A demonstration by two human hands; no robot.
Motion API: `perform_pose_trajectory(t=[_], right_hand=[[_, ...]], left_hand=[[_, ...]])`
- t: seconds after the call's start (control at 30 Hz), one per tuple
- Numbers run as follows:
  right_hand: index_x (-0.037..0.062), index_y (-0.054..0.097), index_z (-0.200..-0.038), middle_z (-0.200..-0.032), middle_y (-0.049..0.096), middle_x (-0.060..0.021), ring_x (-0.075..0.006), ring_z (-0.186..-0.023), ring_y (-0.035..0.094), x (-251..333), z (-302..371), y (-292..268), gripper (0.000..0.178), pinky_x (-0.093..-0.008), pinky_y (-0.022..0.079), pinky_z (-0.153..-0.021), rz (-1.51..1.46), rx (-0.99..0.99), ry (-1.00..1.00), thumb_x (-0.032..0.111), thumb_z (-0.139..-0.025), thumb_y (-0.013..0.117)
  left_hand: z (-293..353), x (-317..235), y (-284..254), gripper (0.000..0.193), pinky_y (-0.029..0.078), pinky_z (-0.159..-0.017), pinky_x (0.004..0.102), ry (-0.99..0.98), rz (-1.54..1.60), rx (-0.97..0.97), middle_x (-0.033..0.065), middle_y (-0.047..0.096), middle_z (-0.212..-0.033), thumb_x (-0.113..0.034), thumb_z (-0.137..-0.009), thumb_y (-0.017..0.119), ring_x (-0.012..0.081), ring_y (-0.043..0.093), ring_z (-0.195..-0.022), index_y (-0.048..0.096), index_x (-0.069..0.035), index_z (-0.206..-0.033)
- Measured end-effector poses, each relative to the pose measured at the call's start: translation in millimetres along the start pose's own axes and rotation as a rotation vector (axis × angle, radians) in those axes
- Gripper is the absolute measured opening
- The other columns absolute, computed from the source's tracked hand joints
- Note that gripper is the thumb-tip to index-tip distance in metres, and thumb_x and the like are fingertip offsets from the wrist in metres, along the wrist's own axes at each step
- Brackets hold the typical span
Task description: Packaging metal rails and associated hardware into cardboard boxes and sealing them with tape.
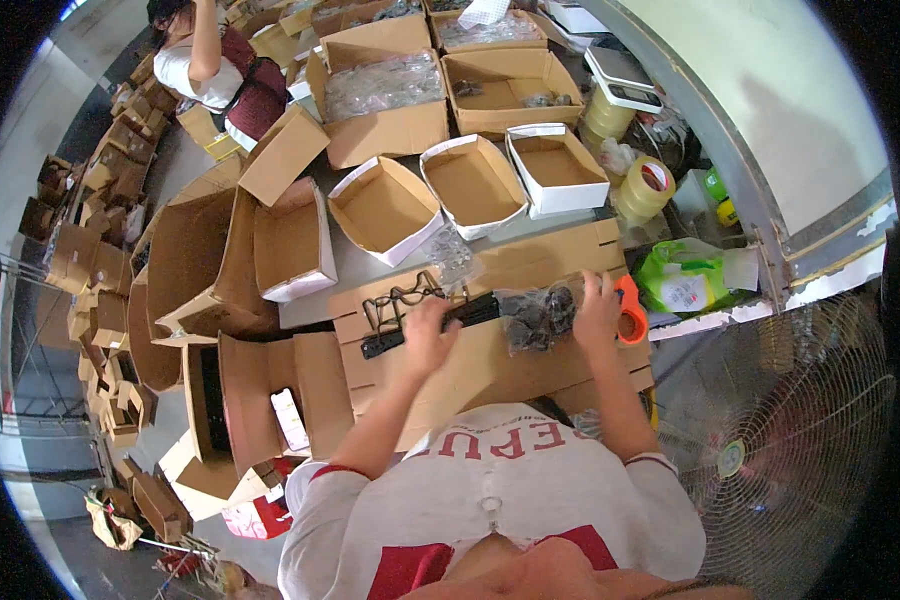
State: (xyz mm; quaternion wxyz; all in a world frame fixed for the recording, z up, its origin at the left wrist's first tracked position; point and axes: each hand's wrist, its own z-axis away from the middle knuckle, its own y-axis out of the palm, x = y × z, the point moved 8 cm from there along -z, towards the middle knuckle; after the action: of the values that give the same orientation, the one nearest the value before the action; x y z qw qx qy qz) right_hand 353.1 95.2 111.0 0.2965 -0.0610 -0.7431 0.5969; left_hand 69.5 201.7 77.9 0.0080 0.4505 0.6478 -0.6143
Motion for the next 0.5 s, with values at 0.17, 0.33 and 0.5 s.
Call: perform_pose_trajectory(t=[0.17,0.33,0.5], right_hand=[[0.0190,0.039,-0.138,-0.146,0.025,-0.0178,-0.0453,-0.129,0.025,-11.6,-1.9,46.4,0.053,-0.0631,0.025,-0.099,-0.048,0.305,0.250,0.035,-0.090,0.052],[0.0197,0.041,-0.136,-0.145,0.025,-0.0178,-0.0448,-0.129,0.025,4.7,-9.0,60.0,0.058,-0.0629,0.023,-0.101,-0.049,0.110,0.151,0.047,-0.086,0.056],[0.0116,0.057,-0.116,-0.132,0.038,-0.0183,-0.0435,-0.120,0.033,53.0,-9.8,61.2,0.042,-0.0571,0.030,-0.097,-0.148,-0.053,-0.155,0.038,-0.083,0.062]], left_hand=[[-26.1,75.3,-21.6,0.049,0.036,-0.097,0.0468,-0.181,-0.348,0.158,0.0094,0.051,-0.121,-0.018,-0.072,0.069,0.0312,0.044,-0.117,0.054,-0.012,-0.118],[-35.1,105.4,0.1,0.063,0.033,-0.103,0.0425,-0.171,-0.391,0.448,0.0104,0.051,-0.121,-0.023,-0.061,0.078,0.0280,0.042,-0.121,0.052,-0.012,-0.117],[-50.1,100.5,20.4,0.037,0.043,-0.094,0.0403,-0.158,-0.510,0.765,0.0110,0.063,-0.102,-0.024,-0.065,0.074,0.0295,0.054,-0.109,0.065,-0.008,-0.096]])
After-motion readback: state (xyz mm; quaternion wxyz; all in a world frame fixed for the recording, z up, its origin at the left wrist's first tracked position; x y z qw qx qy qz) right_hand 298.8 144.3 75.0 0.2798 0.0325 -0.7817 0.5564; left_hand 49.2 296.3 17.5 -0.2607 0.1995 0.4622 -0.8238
